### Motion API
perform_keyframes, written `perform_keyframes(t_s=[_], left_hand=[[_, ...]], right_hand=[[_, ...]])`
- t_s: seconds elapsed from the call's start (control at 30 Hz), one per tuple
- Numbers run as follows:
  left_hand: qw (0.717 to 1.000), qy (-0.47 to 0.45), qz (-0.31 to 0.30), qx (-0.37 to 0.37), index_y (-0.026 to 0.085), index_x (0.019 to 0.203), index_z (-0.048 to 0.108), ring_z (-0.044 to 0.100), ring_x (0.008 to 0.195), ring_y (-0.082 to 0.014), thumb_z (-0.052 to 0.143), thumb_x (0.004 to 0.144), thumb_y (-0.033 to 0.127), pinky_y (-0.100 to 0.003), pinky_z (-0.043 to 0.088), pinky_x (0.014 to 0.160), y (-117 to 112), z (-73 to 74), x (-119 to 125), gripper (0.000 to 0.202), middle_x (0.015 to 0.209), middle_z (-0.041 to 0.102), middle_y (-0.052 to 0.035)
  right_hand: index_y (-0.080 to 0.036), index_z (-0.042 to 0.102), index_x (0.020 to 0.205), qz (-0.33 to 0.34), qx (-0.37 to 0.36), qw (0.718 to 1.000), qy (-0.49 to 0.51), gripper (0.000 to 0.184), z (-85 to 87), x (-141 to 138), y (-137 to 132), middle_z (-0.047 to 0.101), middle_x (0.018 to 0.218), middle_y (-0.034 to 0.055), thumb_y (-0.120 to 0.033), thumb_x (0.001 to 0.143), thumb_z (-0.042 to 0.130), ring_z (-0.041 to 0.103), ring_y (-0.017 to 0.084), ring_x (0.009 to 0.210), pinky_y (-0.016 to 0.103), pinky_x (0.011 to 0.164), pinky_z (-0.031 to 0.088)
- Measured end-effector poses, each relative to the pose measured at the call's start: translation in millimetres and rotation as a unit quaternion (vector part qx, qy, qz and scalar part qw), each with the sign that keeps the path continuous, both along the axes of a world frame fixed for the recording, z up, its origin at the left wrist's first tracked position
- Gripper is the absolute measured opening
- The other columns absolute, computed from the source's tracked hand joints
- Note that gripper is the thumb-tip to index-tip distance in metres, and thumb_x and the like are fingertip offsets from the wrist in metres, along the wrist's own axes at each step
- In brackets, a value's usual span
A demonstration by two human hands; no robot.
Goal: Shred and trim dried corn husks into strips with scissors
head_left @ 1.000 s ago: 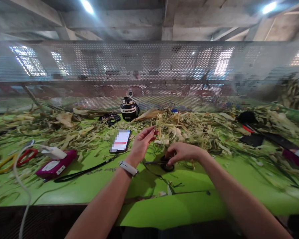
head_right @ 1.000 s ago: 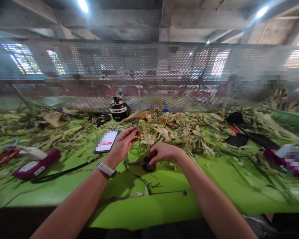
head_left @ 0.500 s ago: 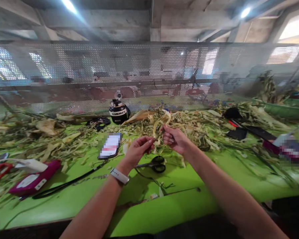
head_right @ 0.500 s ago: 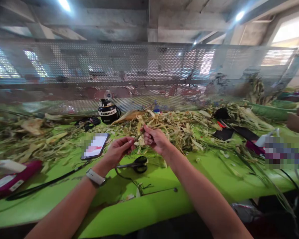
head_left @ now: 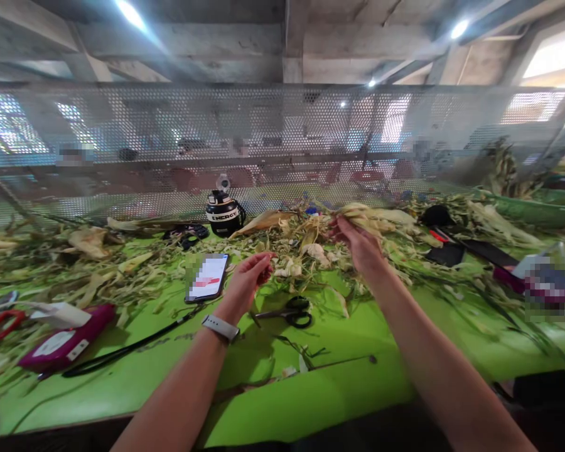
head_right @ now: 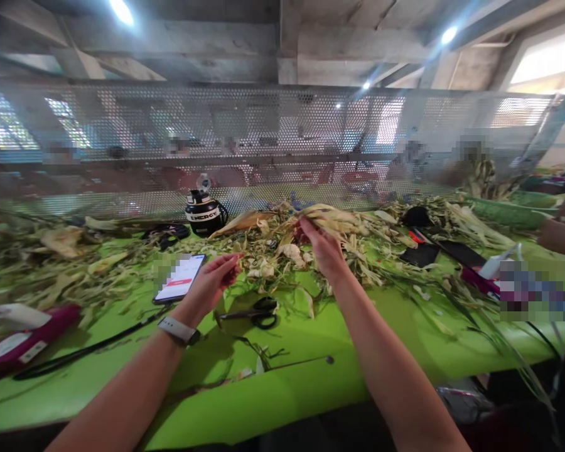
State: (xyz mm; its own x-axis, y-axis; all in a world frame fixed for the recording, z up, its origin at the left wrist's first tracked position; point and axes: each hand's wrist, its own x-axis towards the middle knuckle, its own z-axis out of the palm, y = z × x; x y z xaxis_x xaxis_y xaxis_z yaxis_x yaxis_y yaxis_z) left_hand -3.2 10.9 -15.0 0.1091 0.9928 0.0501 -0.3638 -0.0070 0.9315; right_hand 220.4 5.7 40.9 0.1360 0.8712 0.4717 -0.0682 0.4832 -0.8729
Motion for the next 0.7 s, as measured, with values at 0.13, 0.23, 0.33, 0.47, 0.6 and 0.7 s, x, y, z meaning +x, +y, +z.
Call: perform_keyframes(t_s=[0.13,0.23,0.33,0.47,0.6,0.7], left_hand=[[0.998,-0.018,-0.062,-0.013,0.014,0.08,0.07,0.059,0.059,-0.0091,0.075,0.061,0.042,-0.019,0.044,0.054,-3.7,2.6,3.6,0.034,0.065,0.065,-0.0022],[0.995,-0.045,-0.087,-0.022,0.013,0.08,0.07,0.064,0.072,-0.0155,0.068,0.066,0.05,-0.024,0.049,0.063,-6.6,4.8,7.5,0.039,0.076,0.07,-0.0074],[0.994,-0.064,-0.086,-0.018,0.014,0.079,0.069,0.064,0.071,-0.016,0.07,0.064,0.048,-0.026,0.05,0.065,-9.6,6.7,10.1,0.037,0.075,0.07,-0.0062],[0.996,-0.06,-0.068,0.005,0.015,0.076,0.068,0.06,0.06,-0.0103,0.08,0.054,0.034,-0.02,0.046,0.056,-12.9,9.7,10.0,0.032,0.066,0.067,-0.0007],[0.995,-0.051,-0.085,0.005,0.014,0.072,0.064,0.059,0.058,-0.0084,0.08,0.056,0.03,-0.018,0.044,0.054,-12.3,9.9,7.5,0.028,0.063,0.065,0.0002],[0.992,-0.05,-0.113,0.015,0.015,0.074,0.062,0.059,0.058,-0.0079,0.077,0.059,0.027,-0.017,0.043,0.052,-10.7,8.0,5.6,0.024,0.067,0.066,0.0003]], right_hand=[[-0.025,0.061,0.107,0.052,0.105,0.947,-0.299,0.026,-10.8,-11.0,-4.8,0.064,0.108,0.0057,-0.034,0.083,0.053,0.058,0.021,0.102,0.036,0.086,0.047],[-0.026,0.053,0.124,0.078,0.171,0.865,-0.466,0.039,-19.0,-21.9,-8.2,0.055,0.129,0.0072,-0.028,0.085,0.05,0.049,0.024,0.119,0.042,0.101,0.037],[-0.022,0.048,0.131,0.08,0.191,0.831,-0.517,0.045,-26.2,-30.5,-9.1,0.053,0.131,0.01,-0.027,0.086,0.047,0.048,0.024,0.12,0.042,0.103,0.035],[-0.022,0.049,0.13,0.117,0.169,0.869,-0.45,0.045,-35.2,-38.7,-7.2,0.053,0.131,0.0082,-0.027,0.085,0.048,0.048,0.024,0.12,0.042,0.103,0.036],[-0.026,0.054,0.124,0.141,0.085,0.94,-0.3,0.039,-40.4,-43.8,-2.7,0.059,0.123,0.0044,-0.028,0.085,0.049,0.056,0.021,0.109,0.038,0.096,0.043],[-0.025,0.049,0.127,0.163,0.027,0.966,-0.2,0.042,-35.7,-43.0,-2.9,0.063,0.116,0.0061,-0.028,0.085,0.047,0.062,0.018,0.097,0.035,0.086,0.048]])
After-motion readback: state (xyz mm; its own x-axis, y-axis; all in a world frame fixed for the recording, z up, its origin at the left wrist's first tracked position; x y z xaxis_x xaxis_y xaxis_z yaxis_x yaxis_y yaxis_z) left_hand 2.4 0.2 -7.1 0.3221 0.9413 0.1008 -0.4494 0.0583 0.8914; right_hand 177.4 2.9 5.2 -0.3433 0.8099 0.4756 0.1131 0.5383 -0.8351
